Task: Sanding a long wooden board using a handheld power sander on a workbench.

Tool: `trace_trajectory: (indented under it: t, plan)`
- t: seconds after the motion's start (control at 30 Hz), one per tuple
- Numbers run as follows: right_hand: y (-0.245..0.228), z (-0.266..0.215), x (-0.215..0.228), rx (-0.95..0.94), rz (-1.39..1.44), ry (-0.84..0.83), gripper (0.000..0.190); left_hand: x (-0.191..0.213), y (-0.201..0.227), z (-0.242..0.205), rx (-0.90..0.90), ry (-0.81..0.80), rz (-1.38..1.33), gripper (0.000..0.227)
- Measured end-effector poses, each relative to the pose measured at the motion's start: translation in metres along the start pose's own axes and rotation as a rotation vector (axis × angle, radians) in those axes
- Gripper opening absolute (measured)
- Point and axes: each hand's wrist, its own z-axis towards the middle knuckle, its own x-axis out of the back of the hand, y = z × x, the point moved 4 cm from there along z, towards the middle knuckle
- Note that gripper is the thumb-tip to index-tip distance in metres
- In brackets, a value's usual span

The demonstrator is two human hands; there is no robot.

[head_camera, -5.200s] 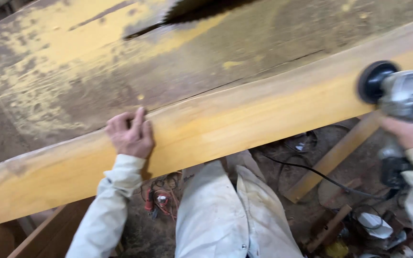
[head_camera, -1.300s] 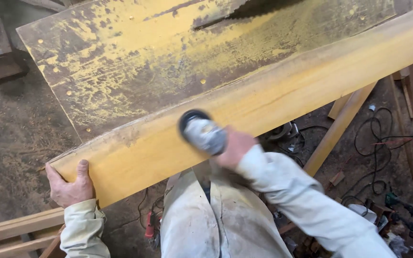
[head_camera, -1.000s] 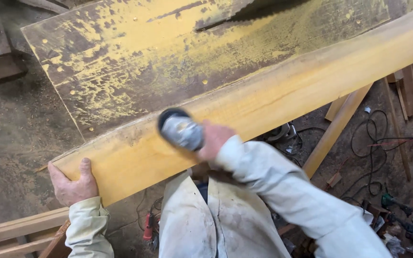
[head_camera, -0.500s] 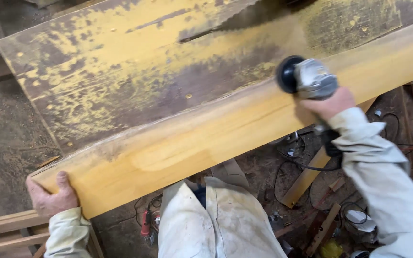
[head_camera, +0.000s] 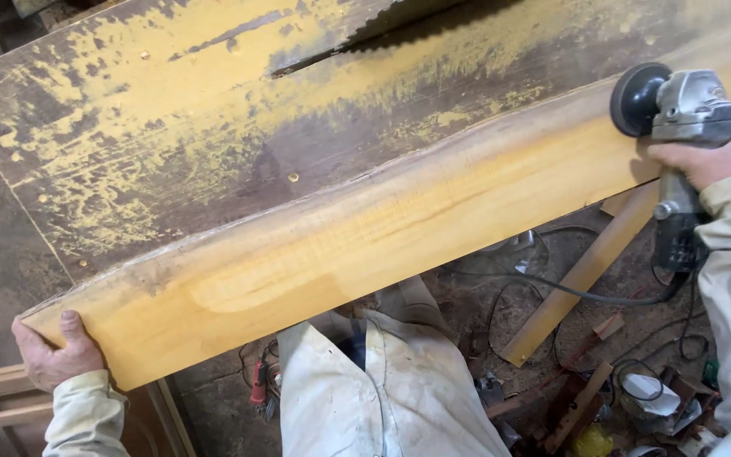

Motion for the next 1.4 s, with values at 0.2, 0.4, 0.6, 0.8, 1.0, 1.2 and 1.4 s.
trace_trajectory:
  t: [0.2, 0.4, 0.6, 0.8, 1.0, 1.2, 1.4]
  plan:
    - [-0.094, -0.077, -0.014, -0.129, 0.103, -0.109, 0.06, 0.002, 0.004, 0.001, -0.004, -0.039, -0.094, 0.078]
    - [-0.213, -0.176, -0.036, -0.122, 0.101, -0.325, 0.08, -0.003, 0.002, -0.001, 0.133, -0.072, -0.099, 0.087]
    - [-0.275, -0.238, -0.087, -0.019, 0.096, -0.464, 0.078, 0.013, 0.03, 0.008, 0.242, -0.174, -0.168, 0.103]
    - [-0.328, -0.298, -0.129, 0.187, -0.062, -0.448, 0.069, 0.009, 0.025, 0.007, 0.32, -0.204, -0.217, 0.1]
    - [-0.35, -0.35, -0.175, 0.268, -0.289, -0.58, 0.078, -0.012, 0.0, -0.001, 0.256, -0.161, -0.149, 0.091]
    - [-0.343, -0.359, -0.143, 0.235, -0.239, -0.67, 0.071, -0.01, 0.005, 0.001, 0.31, -0.221, -0.163, 0.091]
    - [-0.257, -0.29, -0.109, -0.009, -0.117, -0.402, 0.066, -0.006, 0.008, 0.002, 0.262, -0.15, -0.11, 0.088]
